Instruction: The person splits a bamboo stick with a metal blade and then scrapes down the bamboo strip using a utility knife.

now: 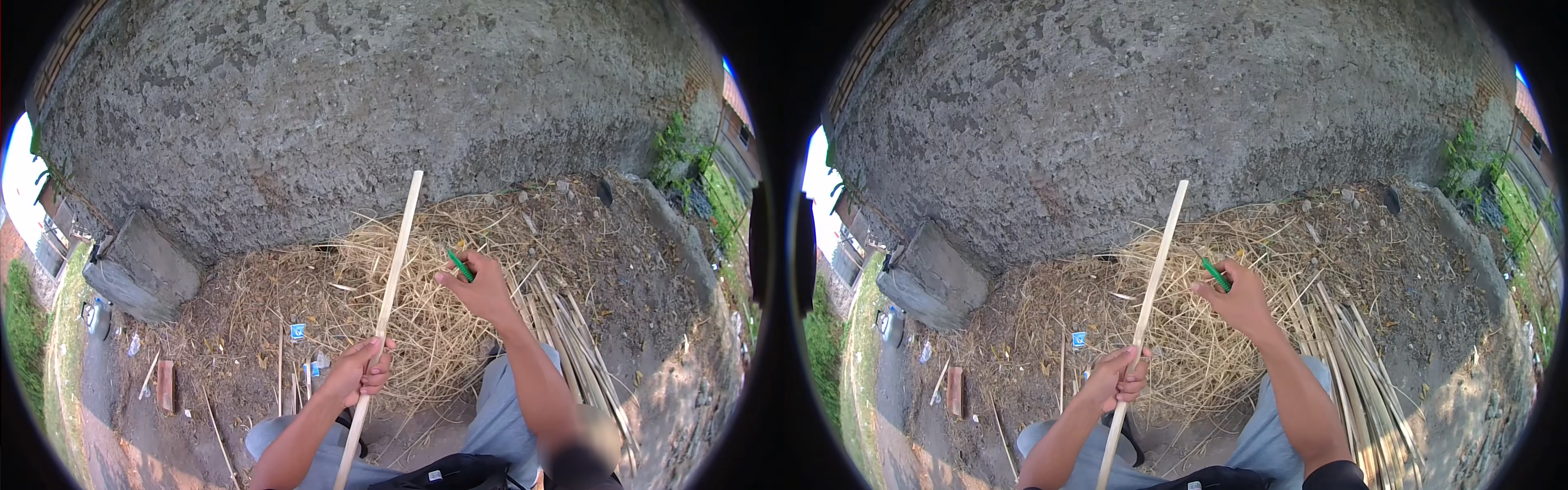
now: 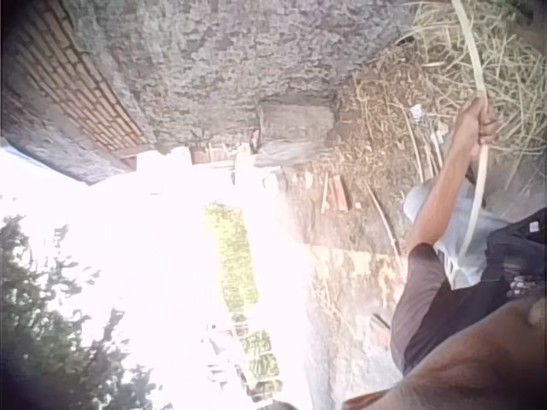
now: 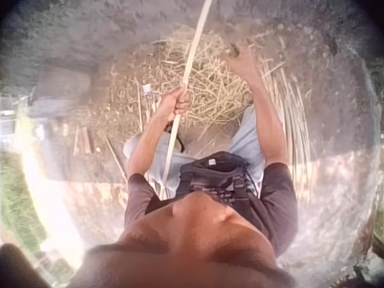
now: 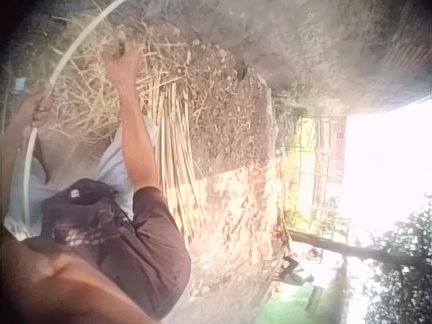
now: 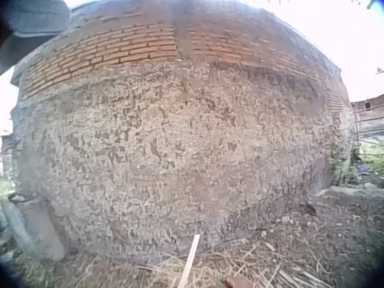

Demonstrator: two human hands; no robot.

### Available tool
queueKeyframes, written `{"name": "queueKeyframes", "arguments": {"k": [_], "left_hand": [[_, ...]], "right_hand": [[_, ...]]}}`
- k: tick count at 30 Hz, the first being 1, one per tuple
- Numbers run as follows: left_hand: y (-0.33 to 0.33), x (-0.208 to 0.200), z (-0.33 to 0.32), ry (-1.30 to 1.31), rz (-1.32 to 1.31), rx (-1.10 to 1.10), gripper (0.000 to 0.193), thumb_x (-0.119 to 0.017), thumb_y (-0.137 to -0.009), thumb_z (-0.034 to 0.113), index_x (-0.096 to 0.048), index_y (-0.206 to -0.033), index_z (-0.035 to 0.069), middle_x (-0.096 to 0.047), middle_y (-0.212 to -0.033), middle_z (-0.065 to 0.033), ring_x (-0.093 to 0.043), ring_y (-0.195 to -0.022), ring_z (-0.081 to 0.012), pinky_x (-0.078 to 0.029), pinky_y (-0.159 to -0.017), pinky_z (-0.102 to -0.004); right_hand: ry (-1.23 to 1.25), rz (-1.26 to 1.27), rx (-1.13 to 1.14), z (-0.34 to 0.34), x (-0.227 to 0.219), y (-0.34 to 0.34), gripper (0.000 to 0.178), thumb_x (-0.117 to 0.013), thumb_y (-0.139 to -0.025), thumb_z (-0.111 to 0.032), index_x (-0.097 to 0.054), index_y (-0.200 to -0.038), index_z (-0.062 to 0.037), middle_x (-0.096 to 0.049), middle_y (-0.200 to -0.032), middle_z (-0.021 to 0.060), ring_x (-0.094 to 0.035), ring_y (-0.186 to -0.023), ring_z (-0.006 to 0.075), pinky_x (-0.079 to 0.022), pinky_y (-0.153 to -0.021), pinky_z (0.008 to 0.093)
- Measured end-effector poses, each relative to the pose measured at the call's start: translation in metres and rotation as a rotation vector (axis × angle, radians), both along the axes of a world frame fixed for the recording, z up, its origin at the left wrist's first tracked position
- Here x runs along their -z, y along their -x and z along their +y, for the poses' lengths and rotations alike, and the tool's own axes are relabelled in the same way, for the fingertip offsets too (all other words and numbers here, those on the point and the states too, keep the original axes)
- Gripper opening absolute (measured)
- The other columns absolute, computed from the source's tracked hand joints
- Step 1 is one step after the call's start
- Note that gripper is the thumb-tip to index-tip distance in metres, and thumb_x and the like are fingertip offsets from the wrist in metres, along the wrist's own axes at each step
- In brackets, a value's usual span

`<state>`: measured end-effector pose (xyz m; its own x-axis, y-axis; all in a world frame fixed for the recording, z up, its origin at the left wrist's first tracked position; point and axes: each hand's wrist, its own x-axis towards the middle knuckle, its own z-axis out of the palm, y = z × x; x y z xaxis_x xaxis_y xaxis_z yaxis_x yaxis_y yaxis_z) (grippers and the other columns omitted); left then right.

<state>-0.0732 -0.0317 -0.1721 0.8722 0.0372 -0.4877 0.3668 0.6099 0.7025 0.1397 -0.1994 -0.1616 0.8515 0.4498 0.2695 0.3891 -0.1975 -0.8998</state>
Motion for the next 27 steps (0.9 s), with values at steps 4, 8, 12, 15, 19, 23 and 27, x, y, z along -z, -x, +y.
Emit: {"name": "queueKeyframes", "arguments": {"k": [4,8,12,15,19,23,27], "left_hand": [[0.000,0.012,-0.004,0.056,-0.083,0.026,0.026,-0.028,-0.105,0.030,-0.045,-0.108,0.010,-0.047,-0.073,-0.0036,-0.031,-0.042,-0.0066,-0.026,-0.035,-0.0207],[-0.005,0.020,0.008,0.144,-0.159,0.067,0.022,-0.034,-0.104,0.029,-0.044,-0.106,0.010,-0.052,-0.081,-0.0051,-0.037,-0.045,-0.0089,-0.031,-0.037,-0.0230],[-0.005,0.030,0.013,0.204,-0.118,0.025,0.024,-0.034,-0.102,0.029,-0.047,-0.102,0.008,-0.044,-0.072,-0.0018,-0.039,-0.048,-0.0112,-0.036,-0.040,-0.0254],[-0.005,0.027,0.011,0.189,-0.085,0.013,0.029,-0.032,-0.102,0.032,-0.047,-0.097,0.009,-0.036,-0.064,0.0011,-0.036,-0.047,-0.0107,-0.034,-0.039,-0.0248],[-0.004,0.026,0.014,0.163,-0.047,0.059,0.035,-0.029,-0.101,0.037,-0.047,-0.091,0.008,-0.030,-0.057,0.0044,-0.028,-0.041,-0.0076,-0.024,-0.032,-0.0222],[-0.003,0.024,0.004,0.095,-0.046,-0.024,0.029,-0.036,-0.099,0.033,-0.045,-0.085,0.009,-0.029,-0.055,0.0056,-0.026,-0.038,-0.0057,-0.020,-0.030,-0.0214],[-0.005,0.038,0.001,-0.320,-0.007,0.051,0.023,-0.057,-0.090,0.020,-0.041,-0.074,0.012,-0.036,-0.052,0.0049,-0.032,-0.037,-0.0043,-0.021,-0.031,-0.0228]], "right_hand": [[0.217,-0.098,-0.071,0.012,0.001,0.020,0.023,-0.073,-0.077,-0.020,-0.059,-0.076,-0.0012,-0.059,-0.062,0.0135,-0.058,-0.053,0.0227,-0.044,-0.052,0.0349],[0.424,-0.241,-0.115,0.024,0.019,0.038,0.021,-0.067,-0.079,-0.022,-0.059,-0.075,-0.0035,-0.063,-0.066,0.0157,-0.064,-0.061,0.0338,-0.049,-0.055,0.0427],[0.572,-0.524,-0.179,0.031,0.036,0.058,0.011,-0.063,-0.076,-0.014,-0.060,-0.079,-0.0035,-0.065,-0.070,0.0172,-0.064,-0.061,0.0361,-0.050,-0.055,0.0463],[0.463,-0.570,-0.160,0.036,0.049,0.064,0.011,-0.063,-0.076,-0.014,-0.060,-0.077,-0.0036,-0.065,-0.071,0.0172,-0.064,-0.060,0.0363,-0.049,-0.053,0.0461],[0.531,-0.552,-0.081,0.041,0.038,0.077,0.011,-0.063,-0.074,-0.015,-0.060,-0.073,-0.0038,-0.064,-0.065,0.0169,-0.063,-0.055,0.0360,-0.049,-0.049,0.0449],[0.643,-0.510,-0.072,0.043,0.041,0.082,0.012,-0.063,-0.072,-0.015,-0.061,-0.073,-0.0039,-0.063,-0.061,0.0152,-0.063,-0.052,0.0341,-0.049,-0.048,0.0433],[0.615,-0.610,-0.085,0.043,0.056,0.076,0.010,-0.062,-0.072,-0.013,-0.061,-0.073,-0.0034,-0.064,-0.062,0.0146,-0.064,-0.053,0.0323,-0.049,-0.049,0.0433]]}}
